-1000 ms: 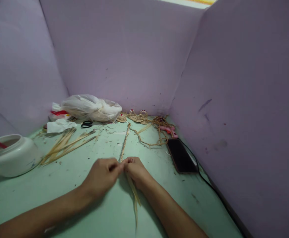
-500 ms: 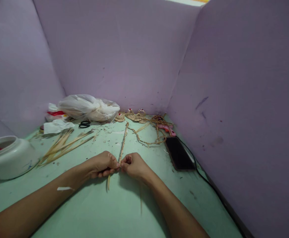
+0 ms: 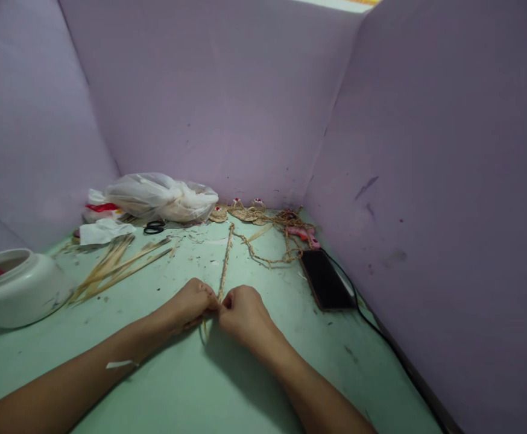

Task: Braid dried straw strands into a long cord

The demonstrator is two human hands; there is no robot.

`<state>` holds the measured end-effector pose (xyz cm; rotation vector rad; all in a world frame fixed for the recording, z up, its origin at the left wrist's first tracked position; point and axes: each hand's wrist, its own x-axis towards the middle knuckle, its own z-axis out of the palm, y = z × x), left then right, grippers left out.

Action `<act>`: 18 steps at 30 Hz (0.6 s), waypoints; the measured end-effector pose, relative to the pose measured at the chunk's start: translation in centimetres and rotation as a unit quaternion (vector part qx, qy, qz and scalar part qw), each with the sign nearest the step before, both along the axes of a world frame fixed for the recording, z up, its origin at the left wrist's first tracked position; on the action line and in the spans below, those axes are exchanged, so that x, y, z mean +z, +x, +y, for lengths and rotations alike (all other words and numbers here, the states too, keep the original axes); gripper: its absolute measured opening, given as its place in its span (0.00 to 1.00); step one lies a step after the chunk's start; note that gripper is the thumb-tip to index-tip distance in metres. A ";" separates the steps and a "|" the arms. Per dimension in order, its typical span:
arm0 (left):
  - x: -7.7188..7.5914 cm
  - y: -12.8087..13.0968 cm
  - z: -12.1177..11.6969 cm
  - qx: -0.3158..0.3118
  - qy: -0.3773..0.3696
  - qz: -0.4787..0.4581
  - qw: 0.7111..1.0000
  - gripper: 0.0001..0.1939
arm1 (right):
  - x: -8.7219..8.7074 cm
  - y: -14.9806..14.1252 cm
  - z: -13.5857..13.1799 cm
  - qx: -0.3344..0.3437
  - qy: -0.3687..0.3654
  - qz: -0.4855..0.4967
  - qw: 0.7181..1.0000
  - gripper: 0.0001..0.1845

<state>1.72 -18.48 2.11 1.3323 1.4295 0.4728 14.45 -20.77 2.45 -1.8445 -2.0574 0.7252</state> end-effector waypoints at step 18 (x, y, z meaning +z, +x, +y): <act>-0.1 -0.6 -0.2 0.007 -0.014 -0.089 0.996 0.04 | -0.1 2.3 2.1 -0.062 0.016 0.203 0.977 0.11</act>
